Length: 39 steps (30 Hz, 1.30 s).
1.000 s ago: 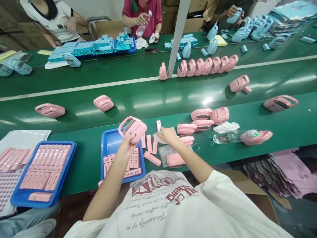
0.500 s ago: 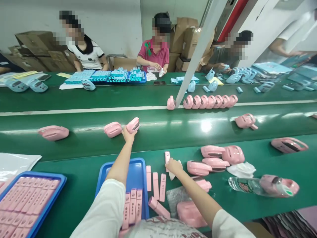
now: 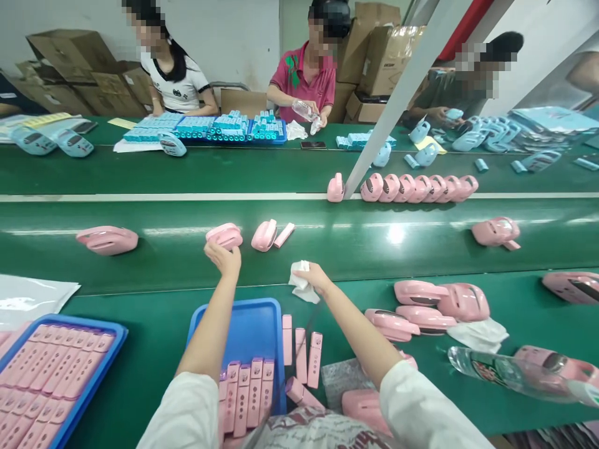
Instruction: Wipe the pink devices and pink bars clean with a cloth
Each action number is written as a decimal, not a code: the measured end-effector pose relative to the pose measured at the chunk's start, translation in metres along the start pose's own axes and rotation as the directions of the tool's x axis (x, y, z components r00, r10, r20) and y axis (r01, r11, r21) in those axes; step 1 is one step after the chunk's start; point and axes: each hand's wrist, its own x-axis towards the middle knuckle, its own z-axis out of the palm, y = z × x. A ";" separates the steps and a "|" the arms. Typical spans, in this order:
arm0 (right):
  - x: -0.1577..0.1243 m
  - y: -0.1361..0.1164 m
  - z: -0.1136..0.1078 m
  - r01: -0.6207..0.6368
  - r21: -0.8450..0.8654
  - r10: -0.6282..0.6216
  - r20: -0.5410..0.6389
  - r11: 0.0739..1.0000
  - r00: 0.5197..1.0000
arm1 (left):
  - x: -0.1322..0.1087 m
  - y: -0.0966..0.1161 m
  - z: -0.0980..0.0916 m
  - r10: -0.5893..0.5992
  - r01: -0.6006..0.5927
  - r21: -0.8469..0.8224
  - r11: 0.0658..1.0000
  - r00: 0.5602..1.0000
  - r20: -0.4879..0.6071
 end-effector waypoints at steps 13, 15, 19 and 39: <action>-0.088 0.018 -0.041 -0.119 0.351 0.183 -0.156 0.929 0.971 | 0.006 0.000 -0.066 0.140 -0.134 -0.073 0.988 0.987 0.084; -0.099 0.011 -0.043 -0.062 0.370 0.136 -0.176 0.927 0.975 | -0.017 0.004 -0.087 0.230 -0.219 -0.135 0.966 0.971 0.071; -0.121 -0.015 -0.025 0.091 0.383 -0.007 -0.215 0.919 0.976 | -0.077 0.025 -0.130 0.466 -0.418 -0.398 0.816 0.884 0.026; -0.256 -0.043 -0.004 0.494 0.179 -0.513 0.074 0.851 0.855 | -0.227 0.124 -0.210 0.272 0.125 -0.843 0.522 0.913 0.303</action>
